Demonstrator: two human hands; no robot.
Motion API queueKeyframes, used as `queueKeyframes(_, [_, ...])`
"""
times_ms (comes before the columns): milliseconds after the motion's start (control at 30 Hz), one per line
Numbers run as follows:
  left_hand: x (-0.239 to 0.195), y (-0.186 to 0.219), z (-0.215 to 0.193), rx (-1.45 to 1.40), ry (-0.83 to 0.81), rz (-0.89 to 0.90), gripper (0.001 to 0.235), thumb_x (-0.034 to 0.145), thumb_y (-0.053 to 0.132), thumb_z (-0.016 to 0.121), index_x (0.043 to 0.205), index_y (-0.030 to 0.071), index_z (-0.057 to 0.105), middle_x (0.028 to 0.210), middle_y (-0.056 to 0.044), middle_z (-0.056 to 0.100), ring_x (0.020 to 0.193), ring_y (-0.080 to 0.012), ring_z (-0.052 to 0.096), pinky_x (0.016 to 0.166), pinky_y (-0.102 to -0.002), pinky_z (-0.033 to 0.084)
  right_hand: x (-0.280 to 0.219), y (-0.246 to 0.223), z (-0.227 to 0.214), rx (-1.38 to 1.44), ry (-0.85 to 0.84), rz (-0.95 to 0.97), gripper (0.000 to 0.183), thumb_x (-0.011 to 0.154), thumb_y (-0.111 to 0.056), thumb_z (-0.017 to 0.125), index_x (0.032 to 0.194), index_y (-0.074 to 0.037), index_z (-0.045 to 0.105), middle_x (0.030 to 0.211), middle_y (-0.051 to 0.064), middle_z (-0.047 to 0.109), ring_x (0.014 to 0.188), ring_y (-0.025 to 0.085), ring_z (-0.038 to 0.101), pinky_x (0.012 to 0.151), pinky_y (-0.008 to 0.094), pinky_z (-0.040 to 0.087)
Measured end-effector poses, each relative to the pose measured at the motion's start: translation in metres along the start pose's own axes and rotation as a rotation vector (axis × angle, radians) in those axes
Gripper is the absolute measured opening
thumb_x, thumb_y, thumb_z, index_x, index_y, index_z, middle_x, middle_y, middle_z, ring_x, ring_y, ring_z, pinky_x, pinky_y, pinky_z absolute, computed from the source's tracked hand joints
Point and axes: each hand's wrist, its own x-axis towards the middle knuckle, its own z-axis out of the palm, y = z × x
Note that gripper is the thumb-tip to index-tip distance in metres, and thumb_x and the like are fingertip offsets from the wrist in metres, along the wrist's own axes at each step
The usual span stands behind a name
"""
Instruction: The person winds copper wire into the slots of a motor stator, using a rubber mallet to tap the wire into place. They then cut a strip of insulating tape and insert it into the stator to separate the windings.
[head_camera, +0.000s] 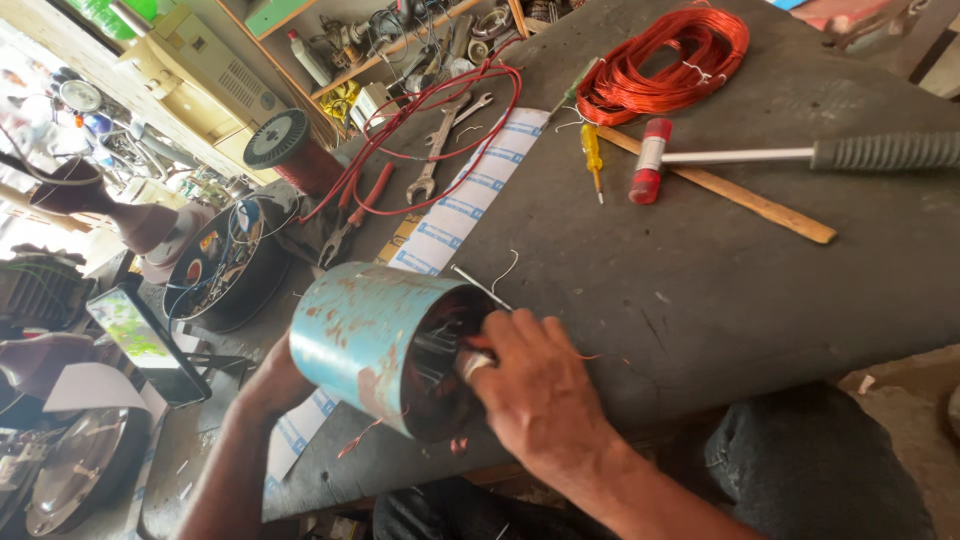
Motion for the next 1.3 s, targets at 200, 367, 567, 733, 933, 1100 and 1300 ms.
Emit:
queueKeyframes(200, [0.019,-0.069,-0.017,-0.068,-0.170,0.163,0.059,0.074,0.002,0.085,0.129,0.001,0.066,0.119,-0.012,0.075,0.106,-0.0176,0.069,0.092,-0.036,0.058,-0.004,-0.003,0.003,-0.006,0.027,0.031,0.018,0.079,-0.008,0.069,0.095,-0.005,0.075,0.086,0.011,0.058,0.086,0.027,0.057,0.073,0.043,0.045])
queueKeyframes(367, [0.017,-0.106,-0.002,-0.198,-0.009,0.105,0.067,0.075,0.006,0.083,0.138,0.004,0.058,0.127,-0.006,0.071,0.112,-0.0140,0.066,0.096,-0.033,0.055,-0.005,-0.001,0.007,0.052,0.026,0.032,0.025,0.068,-0.006,0.069,0.092,-0.006,0.074,0.089,0.011,0.059,0.087,0.030,0.058,0.073,0.044,0.045])
queueKeyframes(567, [0.013,-0.119,-0.003,0.250,0.203,0.315,0.050,0.081,0.012,0.080,0.127,0.004,0.063,0.112,-0.009,0.076,0.100,-0.0143,0.072,0.090,-0.032,0.058,-0.002,0.000,0.014,0.127,0.045,0.036,0.020,0.072,-0.002,0.069,0.091,-0.003,0.074,0.095,0.015,0.062,0.090,0.030,0.059,0.076,0.044,0.047])
queueKeyframes(733, [0.010,-0.114,-0.001,0.218,0.234,0.289,0.049,0.077,0.010,0.081,0.123,0.001,0.065,0.113,-0.012,0.073,0.100,-0.0167,0.069,0.088,-0.034,0.056,0.004,0.003,0.018,0.122,0.023,0.044,0.011,0.071,-0.006,0.074,0.081,-0.003,0.073,0.095,0.016,0.066,0.091,0.032,0.061,0.078,0.047,0.047])
queueKeyframes(933, [0.008,-0.114,0.014,0.137,0.171,0.266,0.054,0.076,0.011,0.083,0.126,0.004,0.064,0.117,-0.009,0.072,0.105,-0.0150,0.066,0.089,-0.035,0.057,0.002,0.005,0.021,0.163,-0.005,0.099,0.020,0.069,-0.004,0.076,0.088,-0.001,0.075,0.097,0.017,0.066,0.091,0.030,0.063,0.080,0.045,0.048])
queueKeyframes(1100, [0.017,-0.118,0.008,0.062,0.057,0.359,0.052,0.073,0.013,0.088,0.121,0.006,0.069,0.116,-0.008,0.074,0.103,-0.0141,0.067,0.088,-0.034,0.058,0.000,0.004,0.017,0.182,-0.002,0.076,0.022,0.070,-0.007,0.077,0.091,-0.001,0.077,0.097,0.019,0.065,0.091,0.031,0.062,0.082,0.047,0.049])
queueKeyframes(1300, [0.019,-0.090,0.002,0.294,0.000,0.423,0.049,0.069,0.013,0.089,0.115,0.007,0.072,0.111,-0.008,0.075,0.099,-0.0148,0.069,0.085,-0.034,0.057,0.002,0.003,0.015,0.190,0.012,0.053,0.028,0.066,-0.012,0.081,0.091,-0.001,0.076,0.096,0.019,0.065,0.092,0.033,0.062,0.081,0.050,0.047])
